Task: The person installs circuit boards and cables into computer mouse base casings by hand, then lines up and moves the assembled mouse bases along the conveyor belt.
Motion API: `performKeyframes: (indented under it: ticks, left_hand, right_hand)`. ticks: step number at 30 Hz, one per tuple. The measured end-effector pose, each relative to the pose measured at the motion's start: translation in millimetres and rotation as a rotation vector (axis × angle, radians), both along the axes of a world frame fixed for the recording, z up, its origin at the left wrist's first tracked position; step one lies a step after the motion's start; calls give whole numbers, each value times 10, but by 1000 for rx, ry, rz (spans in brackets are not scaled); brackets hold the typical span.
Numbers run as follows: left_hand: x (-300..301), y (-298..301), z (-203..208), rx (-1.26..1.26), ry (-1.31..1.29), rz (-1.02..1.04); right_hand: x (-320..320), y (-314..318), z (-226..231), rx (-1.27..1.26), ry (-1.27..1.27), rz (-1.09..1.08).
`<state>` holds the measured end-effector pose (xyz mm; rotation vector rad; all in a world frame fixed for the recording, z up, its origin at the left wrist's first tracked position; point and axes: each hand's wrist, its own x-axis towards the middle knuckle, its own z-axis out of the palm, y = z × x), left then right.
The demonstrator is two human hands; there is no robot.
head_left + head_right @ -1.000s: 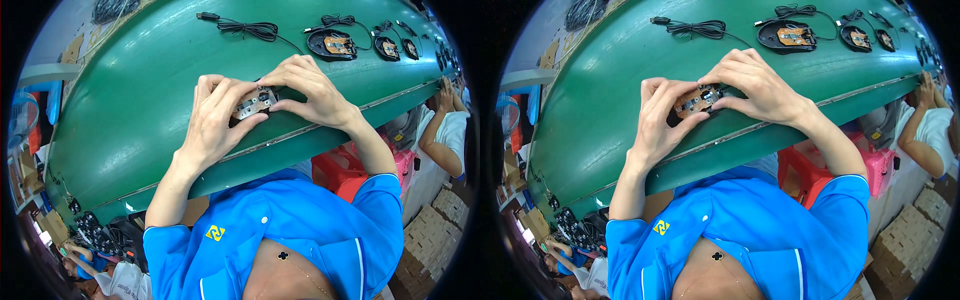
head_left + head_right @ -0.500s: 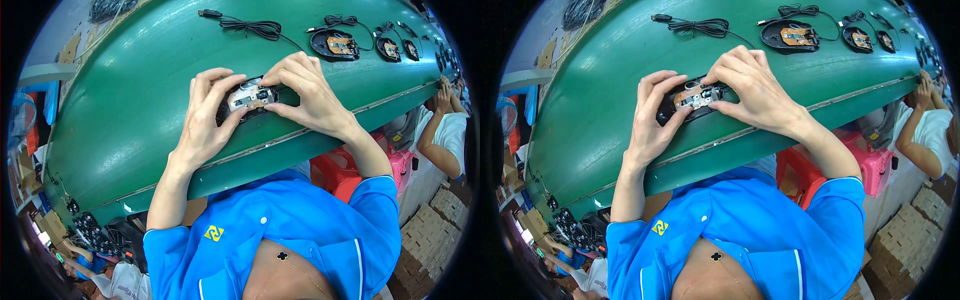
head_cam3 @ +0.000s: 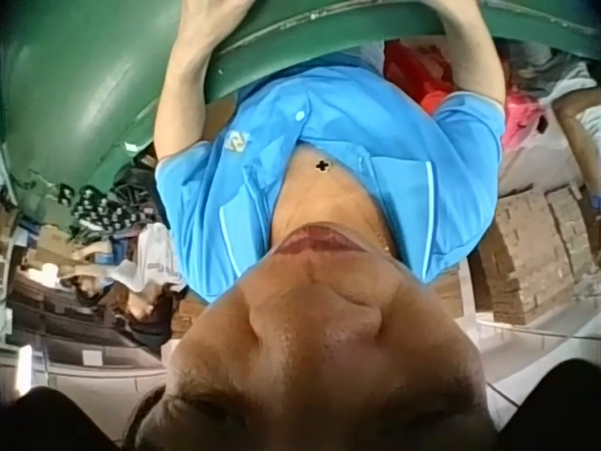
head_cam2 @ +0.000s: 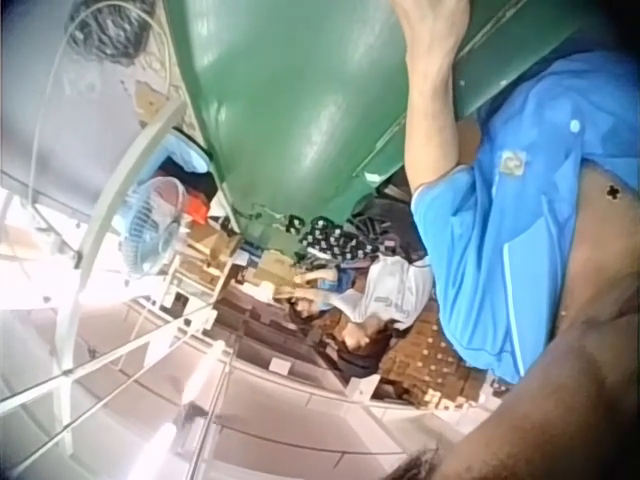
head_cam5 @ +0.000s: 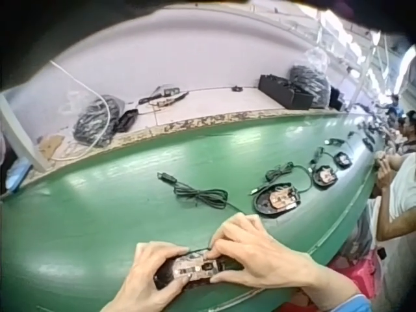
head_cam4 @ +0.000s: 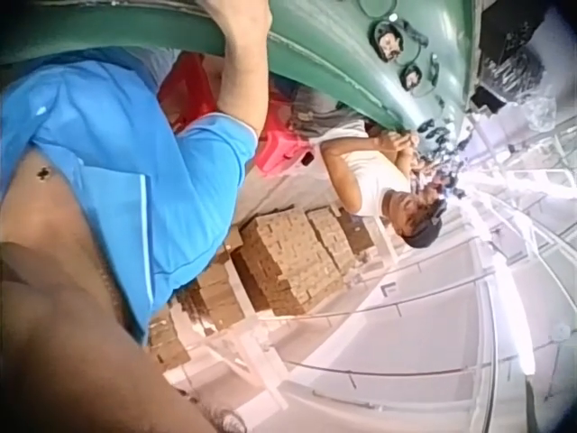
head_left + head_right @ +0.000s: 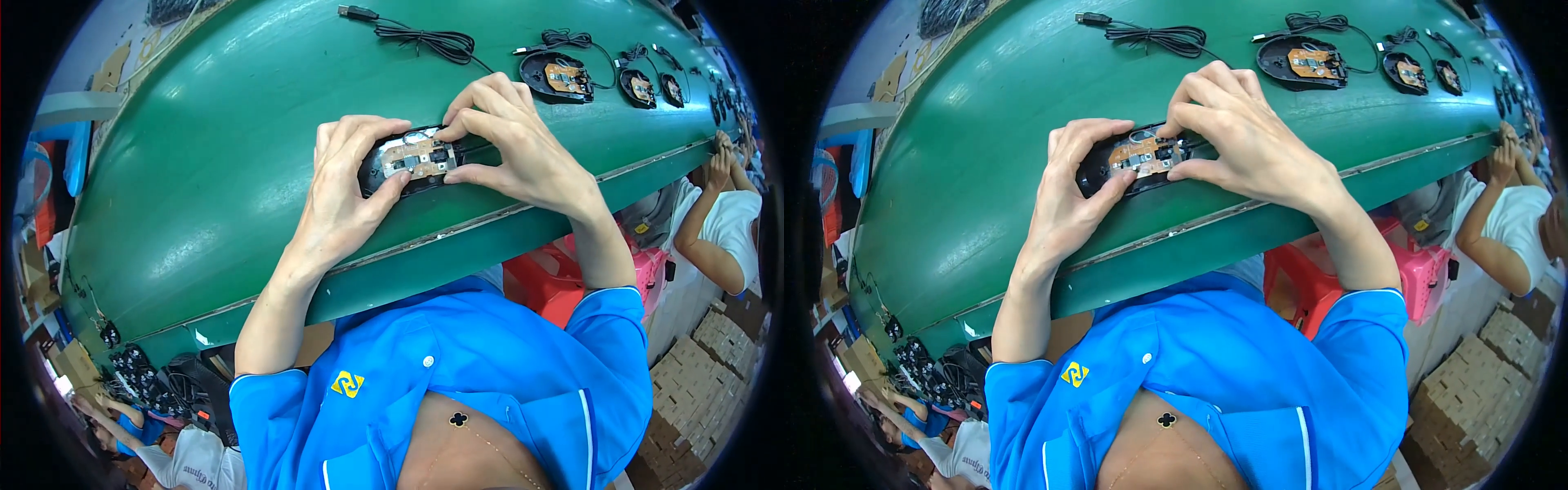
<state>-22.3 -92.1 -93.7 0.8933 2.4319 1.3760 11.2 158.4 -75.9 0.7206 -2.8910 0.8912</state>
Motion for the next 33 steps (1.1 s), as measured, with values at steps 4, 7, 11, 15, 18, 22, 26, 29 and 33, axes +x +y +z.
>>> performKeyframes:
  ticks: [4, 7, 11, 15, 18, 22, 26, 29, 33]
  left_hand:
    - [15, 47, 15, -11, -3, 6]
    - [25, 64, 42, -84, -6, 24]
    - [-10, 16, 27, -36, -50, 15]
    - [-81, -141, 31, -19, -70, -3]
    - [-110, -245, 34, -24, -76, -21]
    - [-123, -343, 10, 15, -139, 16]
    - [-76, -294, 25, 11, -117, 39]
    - [-44, -233, 9, 12, -90, 60]
    - [-3, -148, -31, 15, -31, 101]
  right_hand:
    - [3, 22, -9, -11, -34, 3]
    - [41, -6, -47, -87, -51, -20]
    - [68, -118, -77, -217, -83, -23]
    - [51, -232, -96, -158, -38, 61]
    - [40, -297, -99, -64, 24, 143]
    - [21, -358, -10, 211, 177, 167]
    - [30, -363, -52, 197, 220, 143]
    - [28, -366, -53, 208, 243, 139]
    - [21, -366, -24, 265, 283, 156]
